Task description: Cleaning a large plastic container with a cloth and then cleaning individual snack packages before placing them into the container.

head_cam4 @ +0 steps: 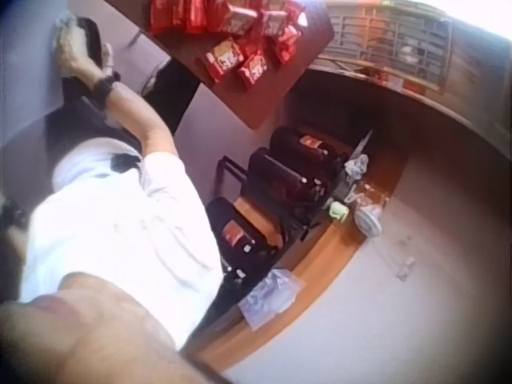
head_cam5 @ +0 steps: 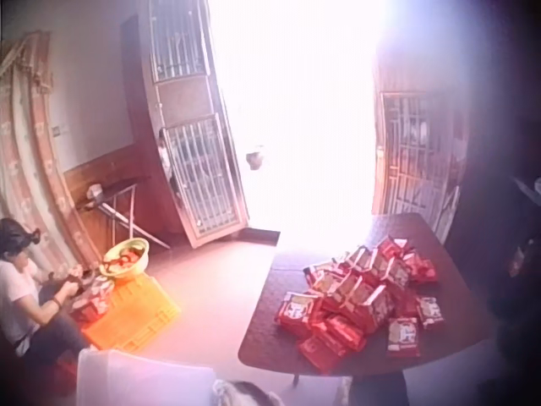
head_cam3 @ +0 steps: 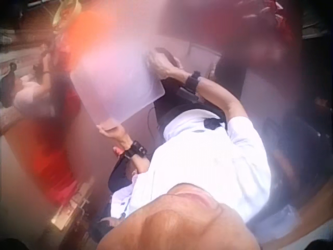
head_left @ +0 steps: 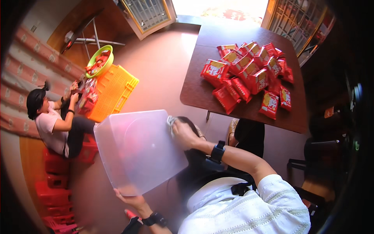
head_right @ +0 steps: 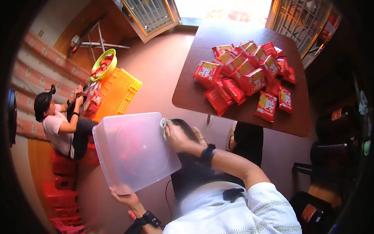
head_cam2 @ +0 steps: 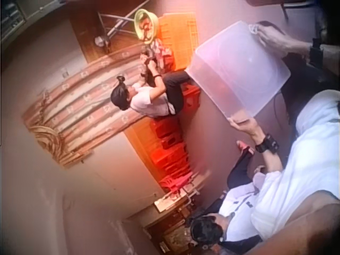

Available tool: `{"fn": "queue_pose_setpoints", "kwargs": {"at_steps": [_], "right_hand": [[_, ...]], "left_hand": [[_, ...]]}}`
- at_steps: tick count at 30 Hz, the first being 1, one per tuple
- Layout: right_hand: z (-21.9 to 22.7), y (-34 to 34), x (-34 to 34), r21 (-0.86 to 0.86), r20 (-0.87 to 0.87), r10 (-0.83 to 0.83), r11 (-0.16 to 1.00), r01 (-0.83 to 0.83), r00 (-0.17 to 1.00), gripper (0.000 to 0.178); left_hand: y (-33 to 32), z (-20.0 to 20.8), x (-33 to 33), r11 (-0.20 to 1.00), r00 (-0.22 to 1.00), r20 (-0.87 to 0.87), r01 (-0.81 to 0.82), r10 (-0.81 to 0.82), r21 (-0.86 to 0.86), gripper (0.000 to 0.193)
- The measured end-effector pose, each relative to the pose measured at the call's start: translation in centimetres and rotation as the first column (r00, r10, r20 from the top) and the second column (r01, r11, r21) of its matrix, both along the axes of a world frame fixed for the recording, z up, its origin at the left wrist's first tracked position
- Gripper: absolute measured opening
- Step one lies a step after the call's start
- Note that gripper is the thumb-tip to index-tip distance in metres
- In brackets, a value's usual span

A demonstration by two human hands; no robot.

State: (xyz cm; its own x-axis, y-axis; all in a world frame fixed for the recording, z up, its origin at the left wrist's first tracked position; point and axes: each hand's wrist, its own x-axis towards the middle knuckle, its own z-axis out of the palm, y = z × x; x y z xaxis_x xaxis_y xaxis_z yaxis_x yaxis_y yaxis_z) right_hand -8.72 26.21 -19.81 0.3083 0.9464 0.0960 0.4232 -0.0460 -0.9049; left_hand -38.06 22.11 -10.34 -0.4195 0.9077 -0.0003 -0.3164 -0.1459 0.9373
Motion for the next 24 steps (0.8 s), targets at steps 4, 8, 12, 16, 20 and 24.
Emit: {"fn": "queue_pose_setpoints", "kwargs": {"at_steps": [4, 8, 12, 16, 20, 24], "right_hand": [[0.5, -3.5, 0.1, -0.139, 0.158, 0.228, 0.968, -0.207, 0.961, 0.022], [-2.8, -6.4, -0.3, -0.077, 0.271, 0.389, 0.92, -0.383, 0.88, 0.022], [-1.3, -8.1, 0.2, -0.208, 0.227, 0.522, 0.85, -0.483, 0.822, 0.025], [1.0, -9.2, 0.8, -0.231, -0.079, 0.452, 0.859, -0.457, 0.889, 0.031], [1.5, -9.4, 1.0, -0.271, -0.007, 0.395, 0.883, -0.382, 0.918, 0.033], [1.8, -9.6, 1.9, -0.202, 0.068, 0.473, 0.869, -0.452, 0.878, 0.032]], "left_hand": [[0.3, -0.9, -1.9, 0.995, 0.965, 0.243, 0.102, -0.1, 0.006, 0.04], [-0.4, 1.7, 0.8, 0.997, 0.985, 0.15, 0.081, -0.08, 0.0, 0.045], [-2.1, 3.2, 2.3, 0.975, 0.975, -0.081, 0.214, -0.209, 0.062, 0.044], [-3.5, 4.4, 3.7, 0.804, 0.585, -0.665, 0.594, -0.465, -0.04, 0.019], [-4.5, 4.4, 5.2, 0.624, 0.301, -0.736, 0.754, -0.606, -0.206, 0.024], [-4.4, 4.9, 6.4, 0.527, 0.279, -0.671, 0.828, -0.686, -0.194, 0.038]]}}
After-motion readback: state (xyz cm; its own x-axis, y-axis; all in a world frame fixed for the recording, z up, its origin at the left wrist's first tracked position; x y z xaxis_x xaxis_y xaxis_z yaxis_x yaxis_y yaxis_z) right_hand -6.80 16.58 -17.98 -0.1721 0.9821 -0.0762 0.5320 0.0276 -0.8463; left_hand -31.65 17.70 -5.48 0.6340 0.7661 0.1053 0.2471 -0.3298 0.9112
